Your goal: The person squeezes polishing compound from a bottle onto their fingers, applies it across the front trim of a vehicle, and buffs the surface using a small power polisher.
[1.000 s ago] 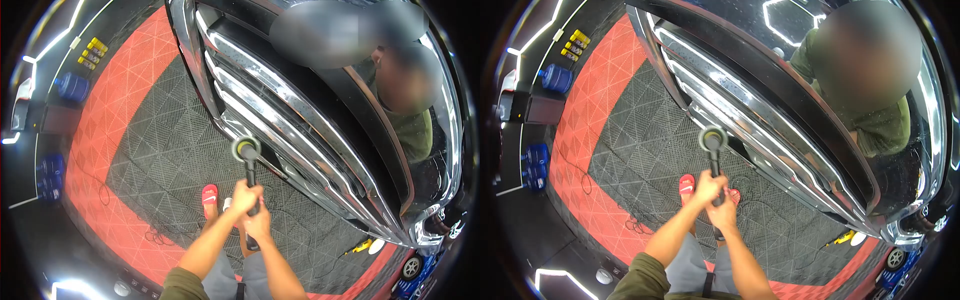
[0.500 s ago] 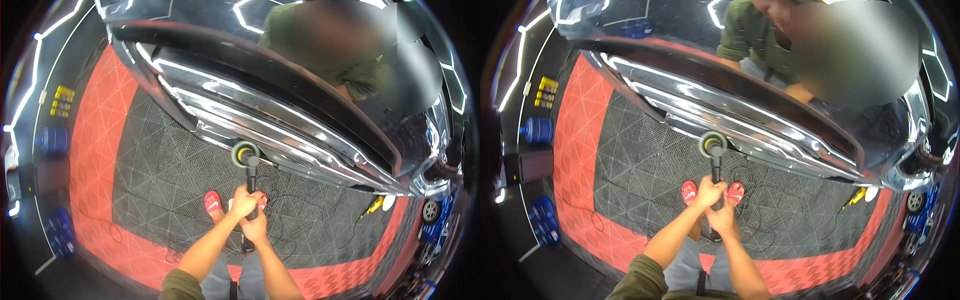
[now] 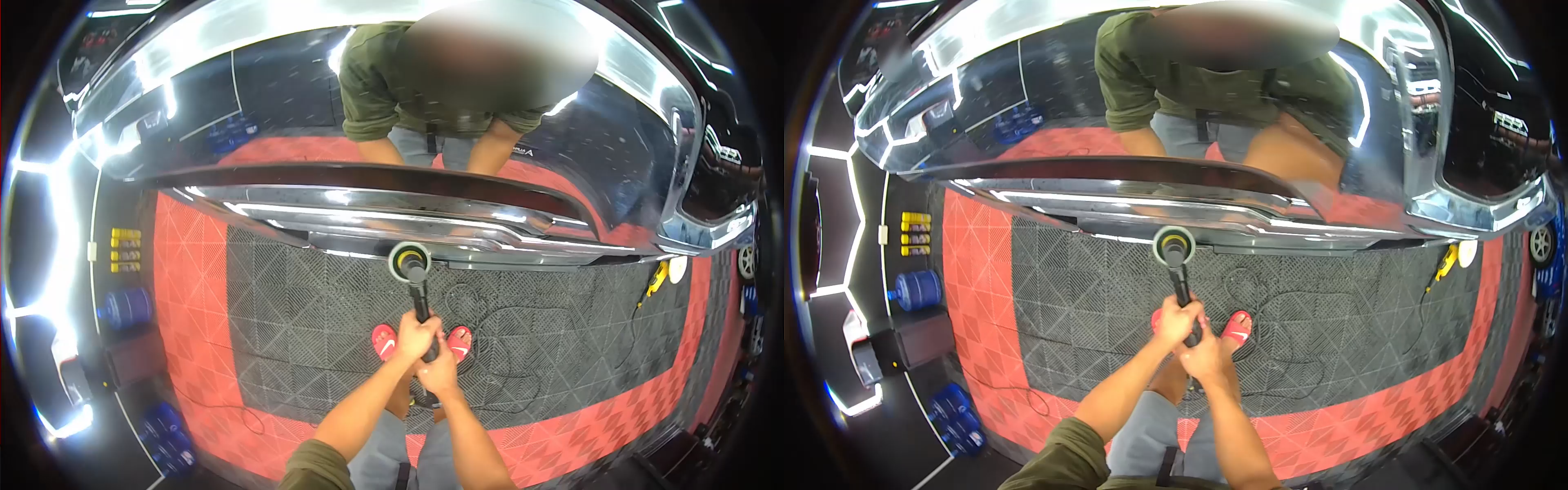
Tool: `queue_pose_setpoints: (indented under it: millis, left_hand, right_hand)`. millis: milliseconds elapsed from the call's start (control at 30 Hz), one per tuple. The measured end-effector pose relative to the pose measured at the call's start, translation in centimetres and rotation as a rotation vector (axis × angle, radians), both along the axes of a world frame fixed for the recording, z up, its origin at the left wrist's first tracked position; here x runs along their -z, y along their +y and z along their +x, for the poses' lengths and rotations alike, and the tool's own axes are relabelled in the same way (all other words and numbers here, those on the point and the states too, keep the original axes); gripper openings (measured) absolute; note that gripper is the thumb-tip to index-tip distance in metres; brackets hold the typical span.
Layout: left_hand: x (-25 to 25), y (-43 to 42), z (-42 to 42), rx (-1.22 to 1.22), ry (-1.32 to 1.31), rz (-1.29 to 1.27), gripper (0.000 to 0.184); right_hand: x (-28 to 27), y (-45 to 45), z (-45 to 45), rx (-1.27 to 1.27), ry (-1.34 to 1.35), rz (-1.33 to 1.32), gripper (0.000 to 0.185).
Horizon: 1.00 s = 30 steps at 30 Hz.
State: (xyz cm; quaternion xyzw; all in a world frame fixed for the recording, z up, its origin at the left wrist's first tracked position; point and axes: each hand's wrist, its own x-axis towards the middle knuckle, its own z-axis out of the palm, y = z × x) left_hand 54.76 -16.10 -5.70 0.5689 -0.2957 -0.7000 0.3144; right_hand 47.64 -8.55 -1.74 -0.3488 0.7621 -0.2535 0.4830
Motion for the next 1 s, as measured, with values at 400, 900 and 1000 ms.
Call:
queue_pose_setpoints:
  millis: [400, 900, 1000]
  left_hand:
    - [-1.0, -1.0, 1.6, -0.197, 0.187, 0.116, 0.008]
    - [1.8, 0.3, 3.2, -0.118, 0.089, 0.059, 0.009]
    - [0.2, -1.3, 6.5, -0.153, 0.088, 0.040, 0.009]
  right_hand:
    - [0.0, -1.5, 0.0, -0.164, 0.042, 0.066, 0.080]
    - [4.4, 0.8, 2.2, -0.098, -0.001, -0.120, 0.074]
    - [4.4, -1.0, 4.9, -0.248, 0.023, 0.102, 0.082]
